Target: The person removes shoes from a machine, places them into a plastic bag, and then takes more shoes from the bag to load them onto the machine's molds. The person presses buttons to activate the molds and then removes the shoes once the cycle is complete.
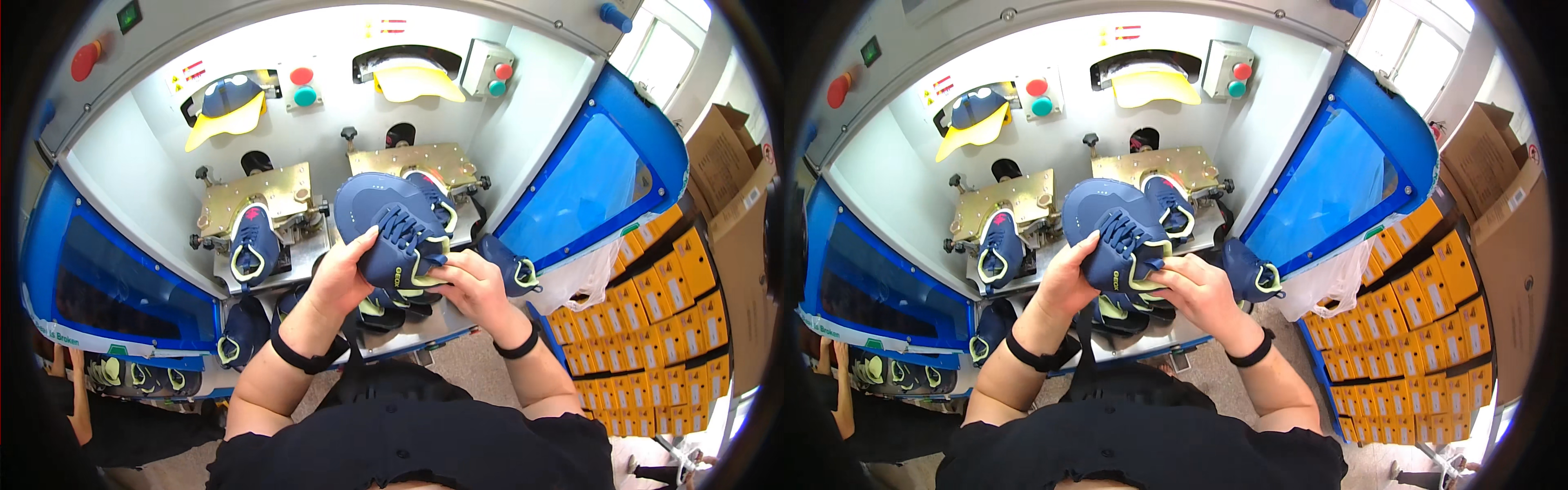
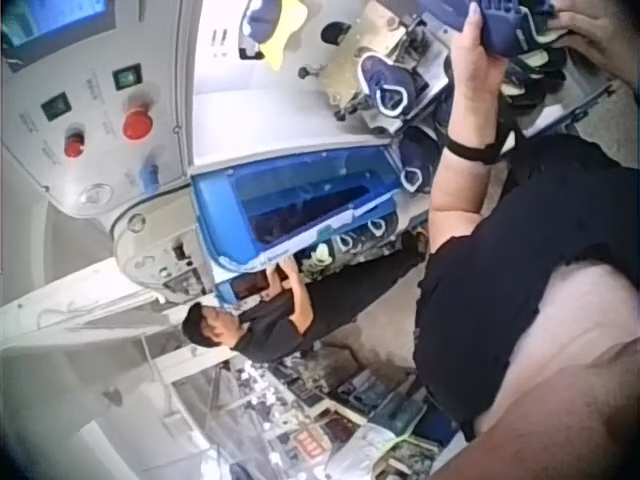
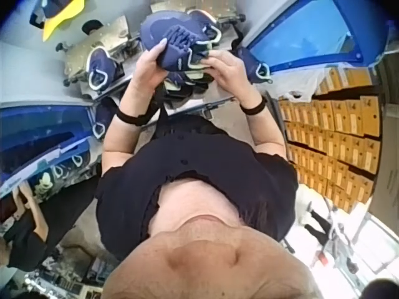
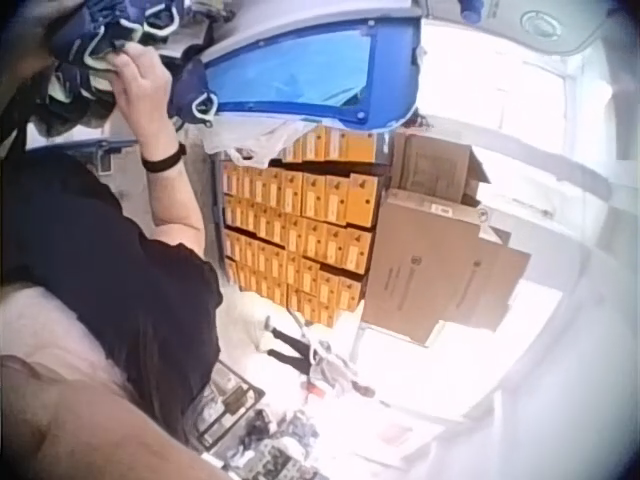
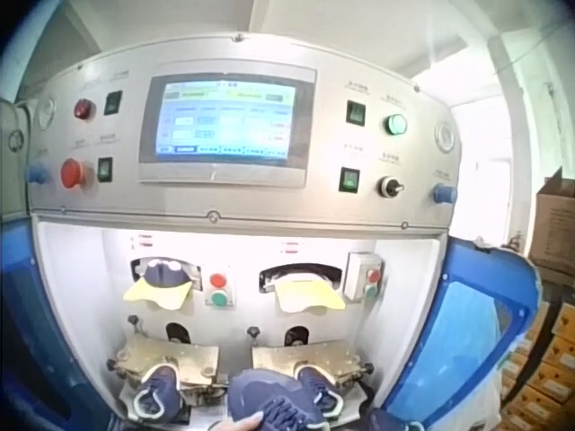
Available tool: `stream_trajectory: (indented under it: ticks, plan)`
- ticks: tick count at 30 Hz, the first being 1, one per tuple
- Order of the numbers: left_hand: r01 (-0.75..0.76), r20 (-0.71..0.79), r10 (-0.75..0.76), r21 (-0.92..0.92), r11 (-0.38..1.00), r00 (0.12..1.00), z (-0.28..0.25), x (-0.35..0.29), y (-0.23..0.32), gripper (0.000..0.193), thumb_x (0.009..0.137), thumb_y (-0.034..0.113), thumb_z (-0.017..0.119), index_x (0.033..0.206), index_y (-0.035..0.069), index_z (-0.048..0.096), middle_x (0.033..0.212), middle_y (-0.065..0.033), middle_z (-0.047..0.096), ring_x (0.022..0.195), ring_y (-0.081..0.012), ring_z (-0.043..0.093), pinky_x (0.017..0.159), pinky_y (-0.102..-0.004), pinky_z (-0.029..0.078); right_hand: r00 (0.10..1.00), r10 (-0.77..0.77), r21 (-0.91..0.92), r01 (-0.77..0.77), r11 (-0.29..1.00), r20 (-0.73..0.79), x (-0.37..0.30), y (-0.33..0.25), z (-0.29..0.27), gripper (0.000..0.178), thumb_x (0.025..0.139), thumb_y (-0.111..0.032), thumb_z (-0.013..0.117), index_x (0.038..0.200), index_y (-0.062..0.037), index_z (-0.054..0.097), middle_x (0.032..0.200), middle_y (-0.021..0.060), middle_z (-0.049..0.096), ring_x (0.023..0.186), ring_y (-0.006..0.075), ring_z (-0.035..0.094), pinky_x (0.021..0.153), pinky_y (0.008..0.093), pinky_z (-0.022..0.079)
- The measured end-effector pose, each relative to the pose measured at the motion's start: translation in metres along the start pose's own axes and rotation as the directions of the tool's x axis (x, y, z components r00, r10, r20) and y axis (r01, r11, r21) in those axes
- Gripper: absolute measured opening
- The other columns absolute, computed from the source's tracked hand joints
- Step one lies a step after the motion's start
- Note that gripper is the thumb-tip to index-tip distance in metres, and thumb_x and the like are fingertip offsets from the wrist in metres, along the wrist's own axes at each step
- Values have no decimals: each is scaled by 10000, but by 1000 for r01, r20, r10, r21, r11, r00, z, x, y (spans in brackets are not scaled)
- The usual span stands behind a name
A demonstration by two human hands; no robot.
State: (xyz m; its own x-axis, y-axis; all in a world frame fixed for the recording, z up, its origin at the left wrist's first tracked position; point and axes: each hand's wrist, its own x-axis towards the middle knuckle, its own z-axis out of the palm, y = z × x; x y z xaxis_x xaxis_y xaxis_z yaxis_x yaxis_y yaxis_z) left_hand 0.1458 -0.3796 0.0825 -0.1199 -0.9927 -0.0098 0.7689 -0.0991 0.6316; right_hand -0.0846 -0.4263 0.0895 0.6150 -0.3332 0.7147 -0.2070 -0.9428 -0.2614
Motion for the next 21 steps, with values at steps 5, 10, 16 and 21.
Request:
stream_trajectory:
  ticks: [5, 10, 16, 21]
  plan:
    - [-109, 10, 109, -30, 994, 994, -3, -9, 10, 550, 1012, 404, 431, 1475, 126, 330, 1371, -173, 505, 1211, -315, 542, 974, -447, 480, 964, -13, -48, 0, 999, -265, 75, 42, -11, 287, 674, 1, 765, 926, -32, 632, 924, 129, 637, 853, 333, 633, 734, 387, 525]
    - [-95, -136, 96, 13, 995, 986, -46, -37, 3, 557, 1011, 462, 399, 1437, 103, 389, 1224, -173, 591, 1124, -334, 591, 919, -481, 507, 946, 90, -46, -109, 993, -313, 174, 141, -6, 241, 751, -73, 720, 974, -25, 644, 964, 155, 643, 888, 348, 623, 777, 387, 500]
    - [-199, -297, 190, 0, 980, 936, -61, -87, 2, 522, 1018, 446, 367, 1375, 74, 441, 1178, -194, 603, 1089, -366, 596, 889, -516, 514, 939, 244, -9, -253, 967, -242, 234, 210, 21, 358, 754, -151, 739, 1073, -42, 618, 989, 143, 630, 886, 333, 635, 800, 393, 513]
    - [-267, -496, 227, -10, 964, 838, -84, -147, -8, 532, 1003, 478, 370, 1323, 71, 491, 1107, -186, 635, 996, -363, 631, 833, -520, 531, 656, 276, -150, -516, 843, -703, 187, 203, 45, 227, 805, -26, 561, 1031, -45, 564, 1312, 245, 482, 1154, 399, 539, 890, 447, 502]
